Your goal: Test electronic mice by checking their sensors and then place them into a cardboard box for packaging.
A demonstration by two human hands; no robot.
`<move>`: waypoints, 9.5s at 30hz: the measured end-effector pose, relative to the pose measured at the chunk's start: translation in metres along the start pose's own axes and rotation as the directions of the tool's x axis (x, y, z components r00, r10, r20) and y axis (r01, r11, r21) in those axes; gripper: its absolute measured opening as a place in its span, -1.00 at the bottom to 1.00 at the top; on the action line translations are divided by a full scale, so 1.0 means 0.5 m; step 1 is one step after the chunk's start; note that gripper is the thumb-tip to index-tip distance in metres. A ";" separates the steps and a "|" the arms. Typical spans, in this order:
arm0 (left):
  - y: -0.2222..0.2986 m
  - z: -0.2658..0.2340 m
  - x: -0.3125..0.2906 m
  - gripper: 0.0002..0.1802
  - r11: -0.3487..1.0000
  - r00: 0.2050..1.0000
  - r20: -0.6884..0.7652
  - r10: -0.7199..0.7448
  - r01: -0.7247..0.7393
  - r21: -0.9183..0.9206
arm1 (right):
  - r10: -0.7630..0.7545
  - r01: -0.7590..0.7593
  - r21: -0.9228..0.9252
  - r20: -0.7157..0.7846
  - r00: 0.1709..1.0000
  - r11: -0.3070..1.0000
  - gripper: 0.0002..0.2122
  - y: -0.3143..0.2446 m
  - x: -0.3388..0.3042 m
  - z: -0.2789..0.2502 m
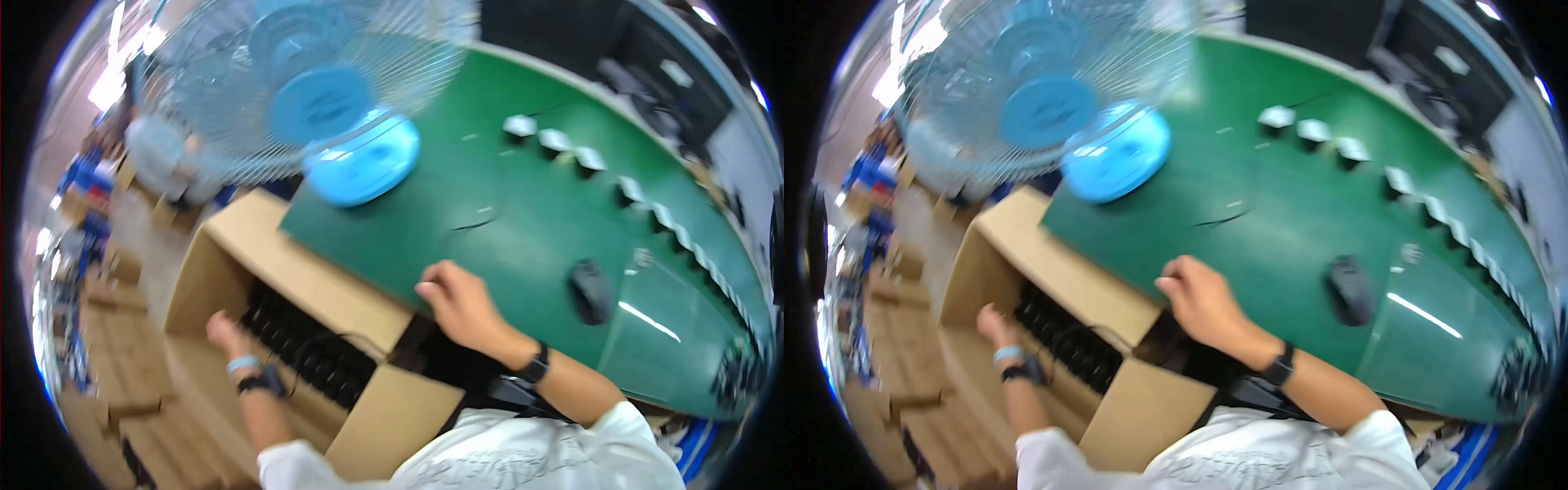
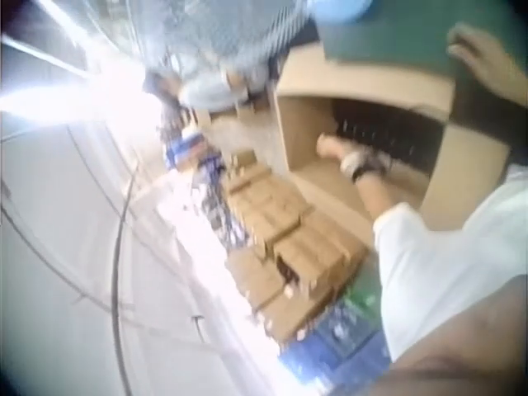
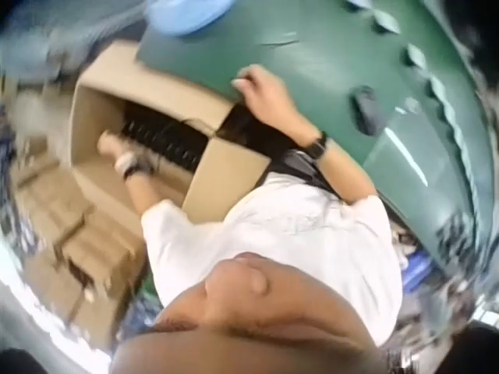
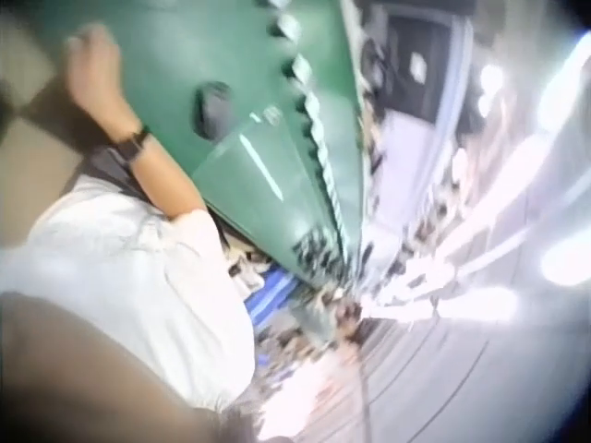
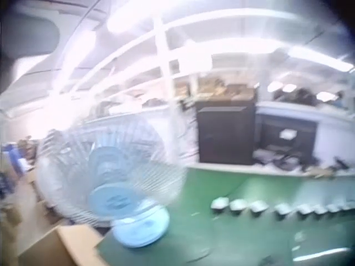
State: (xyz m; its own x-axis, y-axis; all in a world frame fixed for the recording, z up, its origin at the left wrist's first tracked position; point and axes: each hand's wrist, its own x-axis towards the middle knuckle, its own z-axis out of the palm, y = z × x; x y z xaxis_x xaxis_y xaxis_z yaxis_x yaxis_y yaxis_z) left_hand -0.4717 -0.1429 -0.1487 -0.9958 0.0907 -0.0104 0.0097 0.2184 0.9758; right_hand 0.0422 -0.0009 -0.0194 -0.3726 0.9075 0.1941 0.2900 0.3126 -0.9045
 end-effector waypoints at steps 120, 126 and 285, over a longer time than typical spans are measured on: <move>0.293 0.254 -0.971 -0.68 0.873 -0.207 0.884 0.418 -0.178 -0.454 | -0.122 0.091 -0.105 -0.344 0.931 0.990 -0.75 0.001 -0.207 -0.234; 0.315 0.248 -0.985 -0.69 0.785 -0.074 0.849 0.523 -0.347 -0.514 | -0.111 0.081 -0.082 -0.485 0.867 0.993 -0.86 0.002 -0.183 -0.197; 0.337 0.218 -0.974 -0.39 0.546 -0.238 0.742 0.627 -0.545 -0.636 | 0.409 -0.239 0.680 -0.098 0.908 0.693 -0.94 0.032 -0.197 -0.243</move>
State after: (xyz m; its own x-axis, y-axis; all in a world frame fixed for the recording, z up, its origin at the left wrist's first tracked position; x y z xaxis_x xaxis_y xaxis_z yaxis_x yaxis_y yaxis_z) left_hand 0.0250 -0.0444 -0.0029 0.3102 0.8361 0.4525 0.4906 -0.5485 0.6772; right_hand 0.1905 -0.0513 -0.0071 -0.1336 0.9786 -0.1563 -0.3099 -0.1910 -0.9314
